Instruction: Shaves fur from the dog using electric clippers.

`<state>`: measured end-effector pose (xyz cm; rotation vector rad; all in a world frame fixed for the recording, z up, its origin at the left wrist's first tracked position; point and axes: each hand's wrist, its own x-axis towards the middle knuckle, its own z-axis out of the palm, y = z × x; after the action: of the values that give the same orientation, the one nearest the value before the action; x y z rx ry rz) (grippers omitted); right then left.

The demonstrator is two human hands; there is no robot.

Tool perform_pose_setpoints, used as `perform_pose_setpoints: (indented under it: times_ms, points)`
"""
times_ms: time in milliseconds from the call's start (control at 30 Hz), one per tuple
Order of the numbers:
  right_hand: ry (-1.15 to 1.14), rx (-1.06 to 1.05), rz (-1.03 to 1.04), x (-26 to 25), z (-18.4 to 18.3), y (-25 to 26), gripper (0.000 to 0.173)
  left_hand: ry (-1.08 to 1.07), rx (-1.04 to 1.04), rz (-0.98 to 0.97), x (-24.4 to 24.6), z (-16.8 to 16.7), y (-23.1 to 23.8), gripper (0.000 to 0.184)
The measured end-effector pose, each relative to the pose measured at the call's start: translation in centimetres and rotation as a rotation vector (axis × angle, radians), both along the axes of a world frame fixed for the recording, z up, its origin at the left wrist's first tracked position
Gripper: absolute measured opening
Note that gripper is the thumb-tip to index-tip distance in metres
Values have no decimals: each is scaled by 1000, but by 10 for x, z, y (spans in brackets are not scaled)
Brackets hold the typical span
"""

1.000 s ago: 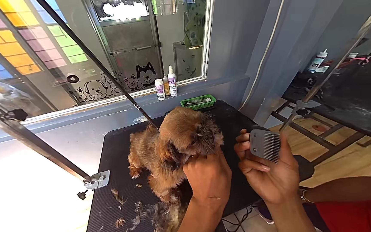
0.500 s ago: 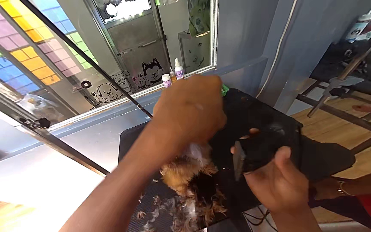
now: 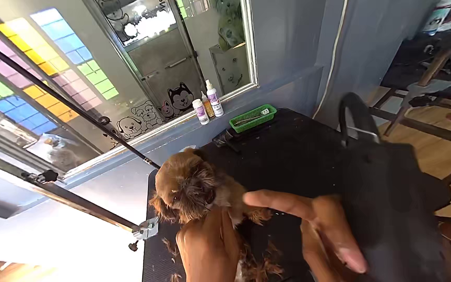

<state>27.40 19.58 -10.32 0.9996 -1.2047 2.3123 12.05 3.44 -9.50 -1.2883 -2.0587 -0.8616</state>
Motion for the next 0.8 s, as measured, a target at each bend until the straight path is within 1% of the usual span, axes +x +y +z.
perform_pose_setpoints:
  times_ms: [33,100,133,167,200,233,300,367,400,467,533,567,600,667,700,767,800]
  points:
    - [-21,56,36,-9,8,0,47,-7,17,-1,3,-2,-1,32]
    - [-94,156,75,-23,19,5,57,33,22,5,5,-3,-2,33]
    - [-113,202,62,-29,21,7,67,60,13,11,6,-1,-4,33]
    - [-134,234,48,-33,25,8,69,87,5,17,6,1,-5,33]
    - [-143,242,50,-35,26,10,66,117,-4,25,6,5,-7,32]
    - [-136,205,50,-33,23,10,60,159,-10,37,5,11,-9,31]
    - [-103,61,45,-25,14,7,56,266,-33,74,1,24,-14,29]
    - [-71,-108,40,-16,10,-1,53,277,-79,41,-3,43,-21,22]
    - [-36,-147,25,-12,7,-3,52,281,-107,9,-9,53,-25,20]
    - [40,-105,-42,-8,4,1,53,258,-166,-84,-26,79,-32,19]
    - [55,-78,-141,-6,5,1,53,212,-257,-202,-45,106,-33,17]
    - [42,-72,-205,-4,6,0,53,174,-331,-252,-54,120,-32,17]
    - [20,-67,-328,-3,6,-3,52,123,-404,-303,-63,131,-28,18]
    - [-18,-18,-702,-8,5,-15,54,26,-518,-384,-78,148,-18,19]
    - [-18,43,-885,-13,6,-20,57,-8,-565,-405,-82,155,-13,18]
    - [45,179,-1185,-27,10,-33,61,-75,-636,-438,-89,168,0,12]
    - [75,218,-1298,-35,11,-40,64,-124,-672,-439,-91,174,6,16]
